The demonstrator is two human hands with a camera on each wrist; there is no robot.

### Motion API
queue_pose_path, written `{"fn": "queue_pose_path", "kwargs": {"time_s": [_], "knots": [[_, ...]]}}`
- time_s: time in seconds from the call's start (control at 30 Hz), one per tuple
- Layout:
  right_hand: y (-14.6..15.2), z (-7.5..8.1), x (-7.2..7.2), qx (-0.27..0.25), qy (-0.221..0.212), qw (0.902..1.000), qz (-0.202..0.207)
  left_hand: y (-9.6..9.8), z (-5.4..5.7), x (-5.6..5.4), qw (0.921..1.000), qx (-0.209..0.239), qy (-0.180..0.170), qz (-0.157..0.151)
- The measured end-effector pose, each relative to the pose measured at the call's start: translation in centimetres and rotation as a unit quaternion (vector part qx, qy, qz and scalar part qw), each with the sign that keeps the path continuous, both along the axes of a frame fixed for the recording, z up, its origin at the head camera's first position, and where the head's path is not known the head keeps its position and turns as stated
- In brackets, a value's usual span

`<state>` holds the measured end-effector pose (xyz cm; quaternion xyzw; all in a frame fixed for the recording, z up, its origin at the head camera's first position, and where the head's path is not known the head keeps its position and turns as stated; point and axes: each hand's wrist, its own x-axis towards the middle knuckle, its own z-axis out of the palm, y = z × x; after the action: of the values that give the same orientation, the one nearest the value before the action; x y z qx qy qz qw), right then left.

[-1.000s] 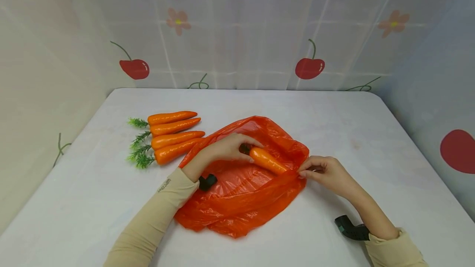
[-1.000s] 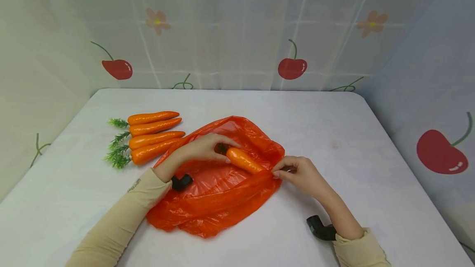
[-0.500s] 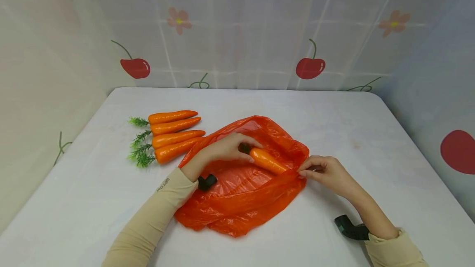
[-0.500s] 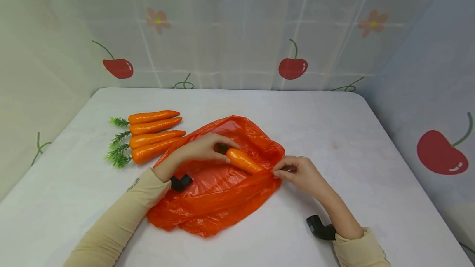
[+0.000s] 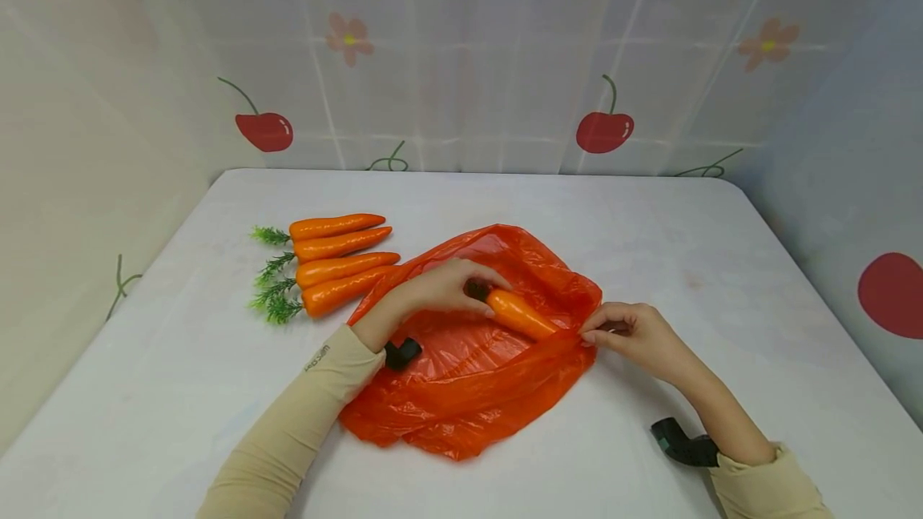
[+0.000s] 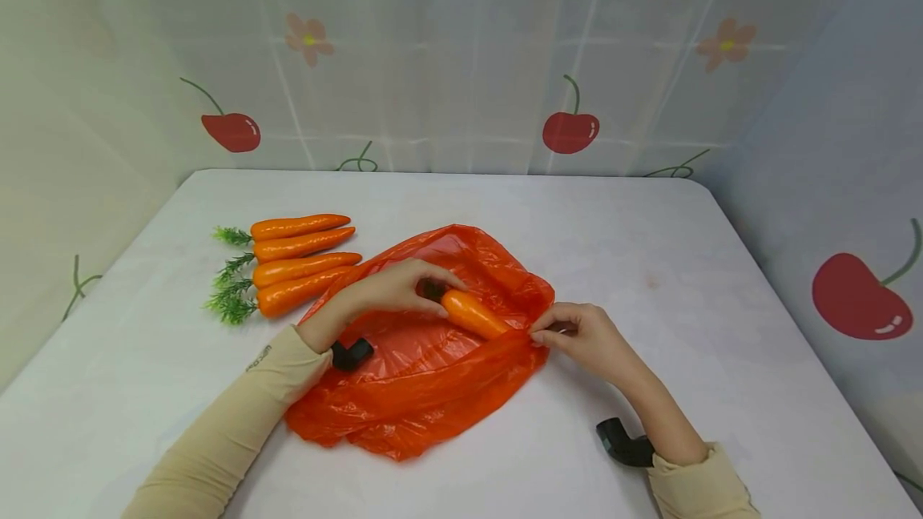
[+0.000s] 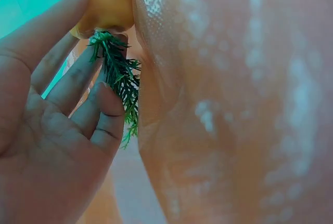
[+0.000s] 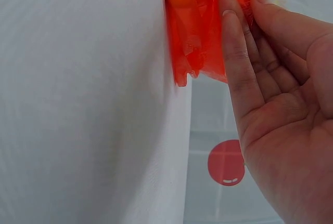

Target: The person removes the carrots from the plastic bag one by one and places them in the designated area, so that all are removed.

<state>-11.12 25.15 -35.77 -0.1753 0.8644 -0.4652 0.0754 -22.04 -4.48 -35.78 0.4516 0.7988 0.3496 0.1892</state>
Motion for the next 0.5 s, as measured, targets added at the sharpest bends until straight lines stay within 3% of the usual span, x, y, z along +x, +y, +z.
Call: {"fn": "queue_pose_path", "kwargs": {"time_s": [0.5], "knots": [[0.01, -0.04, -0.04, 0.002, 0.004, 1.0000, 0.002, -0.14, -0.19, -0.08, 0.9989, -0.004, -0.046, -0.011]]}}
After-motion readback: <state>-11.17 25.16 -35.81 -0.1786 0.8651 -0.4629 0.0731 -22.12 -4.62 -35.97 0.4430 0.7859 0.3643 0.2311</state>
